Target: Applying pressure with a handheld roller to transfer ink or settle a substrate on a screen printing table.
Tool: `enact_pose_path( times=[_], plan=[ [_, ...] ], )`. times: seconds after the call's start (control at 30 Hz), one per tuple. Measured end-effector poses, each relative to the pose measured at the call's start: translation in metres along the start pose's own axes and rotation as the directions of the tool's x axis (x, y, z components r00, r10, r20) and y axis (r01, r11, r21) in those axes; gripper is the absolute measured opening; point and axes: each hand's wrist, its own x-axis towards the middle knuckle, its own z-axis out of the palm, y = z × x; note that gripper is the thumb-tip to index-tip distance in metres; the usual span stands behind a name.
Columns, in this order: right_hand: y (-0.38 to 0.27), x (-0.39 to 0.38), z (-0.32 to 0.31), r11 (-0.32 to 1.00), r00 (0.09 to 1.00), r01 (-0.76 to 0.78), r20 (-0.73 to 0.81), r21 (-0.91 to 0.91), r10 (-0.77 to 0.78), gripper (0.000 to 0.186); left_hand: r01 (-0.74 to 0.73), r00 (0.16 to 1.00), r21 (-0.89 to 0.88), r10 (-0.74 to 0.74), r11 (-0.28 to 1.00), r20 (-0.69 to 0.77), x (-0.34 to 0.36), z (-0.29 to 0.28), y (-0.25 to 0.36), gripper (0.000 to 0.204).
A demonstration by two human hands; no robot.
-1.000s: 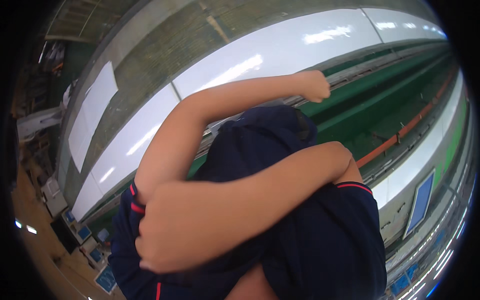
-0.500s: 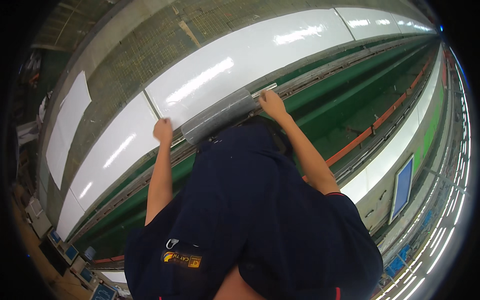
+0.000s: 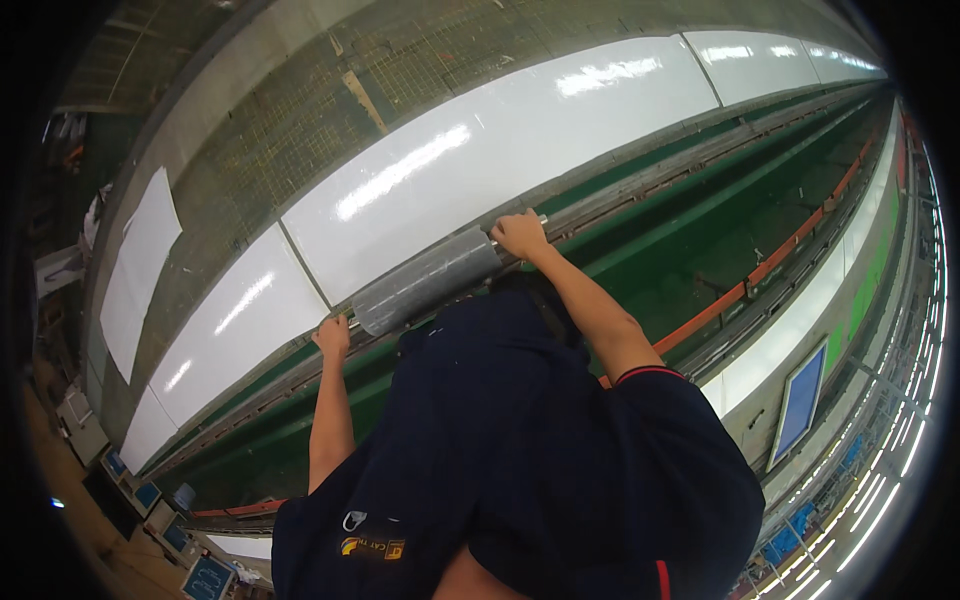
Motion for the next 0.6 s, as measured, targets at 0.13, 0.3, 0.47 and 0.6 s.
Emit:
enact_pose_path(
  times=[0.13,0.3,0.47,0.6],
  plan=[
    [0.045,0.003,-0.043,0.997,0.995,-0.072,0.064,-0.036,0.074,0.037,-0.071,0.997,-0.061,0.073,0.996,0.036,-0.013,-0.02,0.062,0.054],
    [0.144,0.024,-0.1,0.982,0.99,-0.134,0.033,-0.135,0.14,0.038,-0.124,0.982,-0.129,0.141,0.984,0.129,-0.006,-0.009,0.182,0.054],
    [0.212,0.059,-0.152,0.953,0.966,-0.244,0.043,-0.177,0.255,0.036,-0.126,0.977,-0.195,0.156,0.973,0.145,0.009,0.009,0.275,0.049],
    [0.236,0.082,-0.148,0.912,0.957,-0.291,-0.077,-0.29,0.281,0.03,-0.26,0.923,-0.145,0.202,0.955,-0.327,0.043,0.013,0.314,0.029]
  ],
)
